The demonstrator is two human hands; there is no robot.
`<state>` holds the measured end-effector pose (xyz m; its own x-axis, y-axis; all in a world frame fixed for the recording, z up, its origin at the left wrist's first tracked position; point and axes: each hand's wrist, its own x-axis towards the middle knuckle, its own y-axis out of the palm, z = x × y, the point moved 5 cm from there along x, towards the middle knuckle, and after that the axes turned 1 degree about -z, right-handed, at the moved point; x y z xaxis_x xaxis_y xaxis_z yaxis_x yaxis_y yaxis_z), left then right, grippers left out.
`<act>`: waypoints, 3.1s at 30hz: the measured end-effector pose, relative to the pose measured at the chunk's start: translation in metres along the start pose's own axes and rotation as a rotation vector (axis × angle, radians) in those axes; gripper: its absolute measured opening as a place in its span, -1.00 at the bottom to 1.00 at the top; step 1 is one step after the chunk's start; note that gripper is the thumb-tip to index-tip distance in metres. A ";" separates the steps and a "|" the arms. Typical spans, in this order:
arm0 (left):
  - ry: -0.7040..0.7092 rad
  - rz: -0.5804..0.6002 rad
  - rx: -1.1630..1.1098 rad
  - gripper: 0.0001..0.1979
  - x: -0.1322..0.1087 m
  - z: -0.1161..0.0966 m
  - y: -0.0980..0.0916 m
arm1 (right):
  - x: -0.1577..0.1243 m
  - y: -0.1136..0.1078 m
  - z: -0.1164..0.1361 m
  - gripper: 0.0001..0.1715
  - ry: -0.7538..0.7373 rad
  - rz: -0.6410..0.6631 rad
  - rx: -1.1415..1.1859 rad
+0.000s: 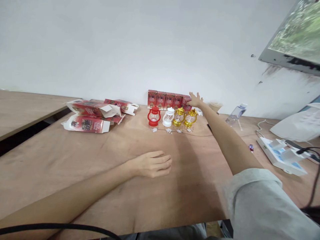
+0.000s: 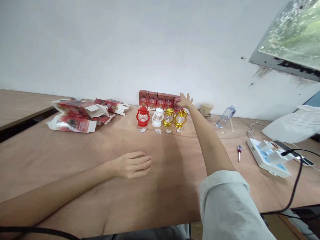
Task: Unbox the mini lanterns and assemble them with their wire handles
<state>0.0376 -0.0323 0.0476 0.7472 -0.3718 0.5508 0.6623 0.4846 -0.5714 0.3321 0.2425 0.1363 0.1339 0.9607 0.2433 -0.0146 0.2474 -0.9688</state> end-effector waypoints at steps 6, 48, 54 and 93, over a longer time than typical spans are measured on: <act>0.001 -0.005 -0.011 -0.87 0.003 0.001 -0.003 | 0.002 0.002 -0.001 -0.24 0.024 -0.003 -0.138; -1.934 -0.432 -1.336 -0.27 -0.068 0.031 0.018 | -0.289 0.047 0.086 -0.51 0.067 -0.206 1.344; -1.972 -0.587 -1.337 -0.40 -0.074 0.029 0.021 | -0.288 0.051 0.086 -0.51 0.022 -0.187 1.303; -1.435 -0.572 -0.687 -0.41 -0.062 0.033 -0.017 | -0.284 0.061 0.096 -0.67 0.129 0.200 1.680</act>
<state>-0.0222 0.0084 0.0428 0.0279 0.7891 0.6136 0.9990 -0.0007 -0.0445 0.1980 -0.0033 0.0127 0.0729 0.9963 0.0453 -0.9859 0.0651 0.1540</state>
